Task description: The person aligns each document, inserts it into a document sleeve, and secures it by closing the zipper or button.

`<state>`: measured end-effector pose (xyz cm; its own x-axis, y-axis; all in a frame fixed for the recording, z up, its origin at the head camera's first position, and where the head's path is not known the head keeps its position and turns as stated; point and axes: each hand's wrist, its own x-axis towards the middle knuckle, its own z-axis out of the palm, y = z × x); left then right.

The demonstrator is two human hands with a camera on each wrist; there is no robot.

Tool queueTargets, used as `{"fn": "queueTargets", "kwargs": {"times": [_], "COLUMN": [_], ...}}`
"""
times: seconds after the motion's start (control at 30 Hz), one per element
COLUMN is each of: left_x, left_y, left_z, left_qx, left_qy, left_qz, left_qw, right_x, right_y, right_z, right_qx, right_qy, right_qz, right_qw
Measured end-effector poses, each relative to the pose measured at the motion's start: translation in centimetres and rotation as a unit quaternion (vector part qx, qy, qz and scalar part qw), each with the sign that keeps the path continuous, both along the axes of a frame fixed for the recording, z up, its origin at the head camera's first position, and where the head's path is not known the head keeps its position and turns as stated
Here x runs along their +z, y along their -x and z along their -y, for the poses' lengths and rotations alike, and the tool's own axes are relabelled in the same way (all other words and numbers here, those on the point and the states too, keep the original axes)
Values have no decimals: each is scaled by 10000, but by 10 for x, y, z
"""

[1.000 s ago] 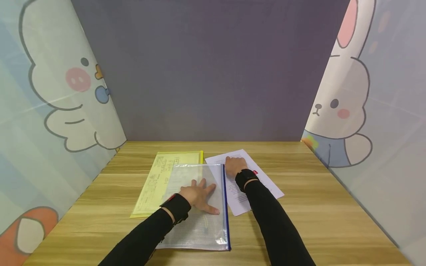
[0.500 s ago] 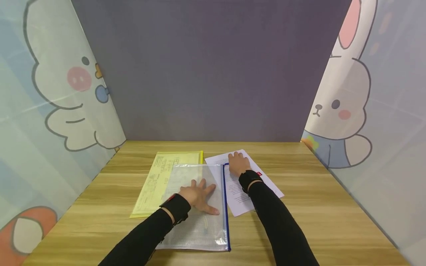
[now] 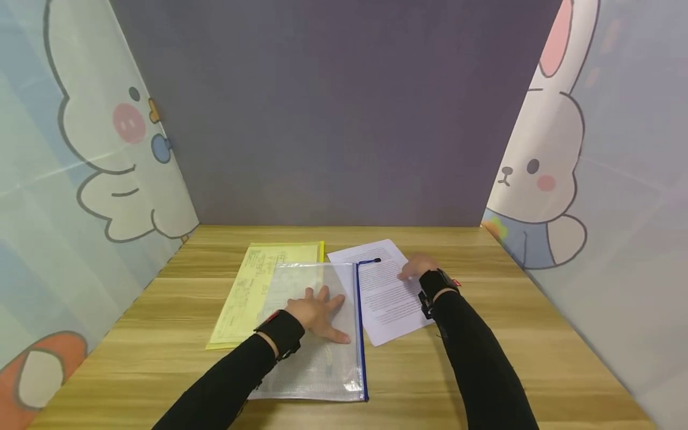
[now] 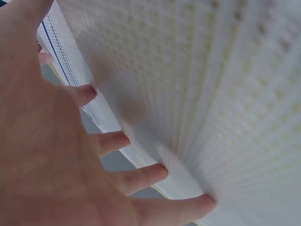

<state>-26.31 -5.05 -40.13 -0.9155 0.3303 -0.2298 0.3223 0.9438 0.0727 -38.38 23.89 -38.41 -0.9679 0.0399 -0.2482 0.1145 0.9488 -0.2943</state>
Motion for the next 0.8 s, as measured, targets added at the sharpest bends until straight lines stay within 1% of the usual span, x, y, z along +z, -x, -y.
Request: {"fn": "queueTargets", "kwargs": {"times": [0.1,0.3,0.37,0.47,0.57,0.63,0.7,0.77,0.8], "left_x": [1,2,2,0,-1,-1,-1,-1,-1], "left_y": [1,-1,-1,-1,0,0,-1,-2,-2], "left_z": [2,2,2,2,3,3,4,5,5], "left_qx": [-11,-26,-26,-18,-24,-39,-68,-108,-128], "left_qy": [-43,-96,-97,-108,-132,-154,-156,-167,-168], "left_qz": [-13,15,21,7,-15,-18,-21,-31,-66], "left_qw": [10000,9999,9999,9999,9999,9999,9999,9998,9998], "right_x": [4,1,0,-2,-3,-4,-5,-6,-7], "right_y": [-5,-12,-15,-17,-17,-17,-19,-20,-21], "right_z": [2,2,1,-3,-10,-15,-21,-27,-29], "right_qx": [-177,-611,-625,-516,-537,-621,-659,-596,-558], "right_qy": [170,438,523,632,969,1475,2010,2324,2528], "right_qz": [105,77,20,-51,-5,160,363,498,581], "right_qw": [9996,9971,9967,9966,9938,9870,9767,9695,9642]}}
